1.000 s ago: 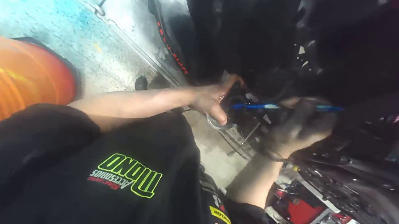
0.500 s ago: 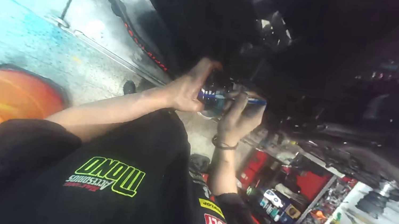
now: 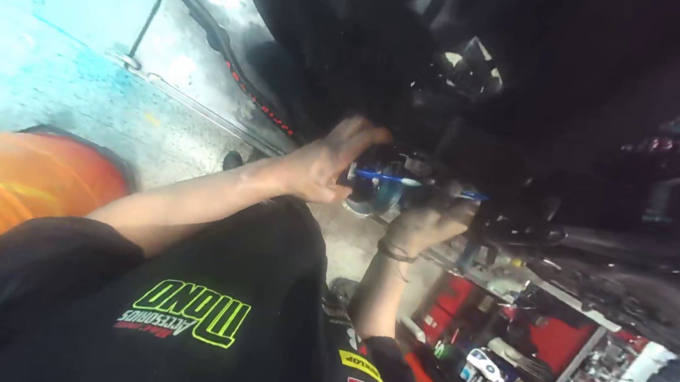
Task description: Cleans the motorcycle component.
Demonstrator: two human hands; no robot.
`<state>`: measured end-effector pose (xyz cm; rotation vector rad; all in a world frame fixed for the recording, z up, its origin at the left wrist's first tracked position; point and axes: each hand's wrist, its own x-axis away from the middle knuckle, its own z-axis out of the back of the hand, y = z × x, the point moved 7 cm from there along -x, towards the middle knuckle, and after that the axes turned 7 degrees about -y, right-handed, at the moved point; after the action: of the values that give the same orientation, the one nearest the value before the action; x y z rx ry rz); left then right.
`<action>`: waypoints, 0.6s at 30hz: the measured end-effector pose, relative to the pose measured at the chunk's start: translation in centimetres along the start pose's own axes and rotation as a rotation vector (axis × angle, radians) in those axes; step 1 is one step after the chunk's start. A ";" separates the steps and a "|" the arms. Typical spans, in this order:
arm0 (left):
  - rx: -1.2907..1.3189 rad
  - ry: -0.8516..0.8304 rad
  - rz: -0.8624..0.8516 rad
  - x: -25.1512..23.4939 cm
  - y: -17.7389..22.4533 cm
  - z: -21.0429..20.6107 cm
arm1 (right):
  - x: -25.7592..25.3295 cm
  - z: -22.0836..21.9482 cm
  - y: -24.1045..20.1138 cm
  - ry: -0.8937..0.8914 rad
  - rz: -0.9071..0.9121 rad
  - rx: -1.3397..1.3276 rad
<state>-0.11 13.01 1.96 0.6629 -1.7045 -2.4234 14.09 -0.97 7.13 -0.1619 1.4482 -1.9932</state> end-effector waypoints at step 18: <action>-0.062 -0.087 0.027 -0.2 -0.3 0.4 | -0.3 -1.0 -0.3 -0.086 0.052 0.004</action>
<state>-0.04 13.55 1.91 0.5308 -1.6491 -2.5099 13.68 0.08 7.08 -0.2034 1.3812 -1.9235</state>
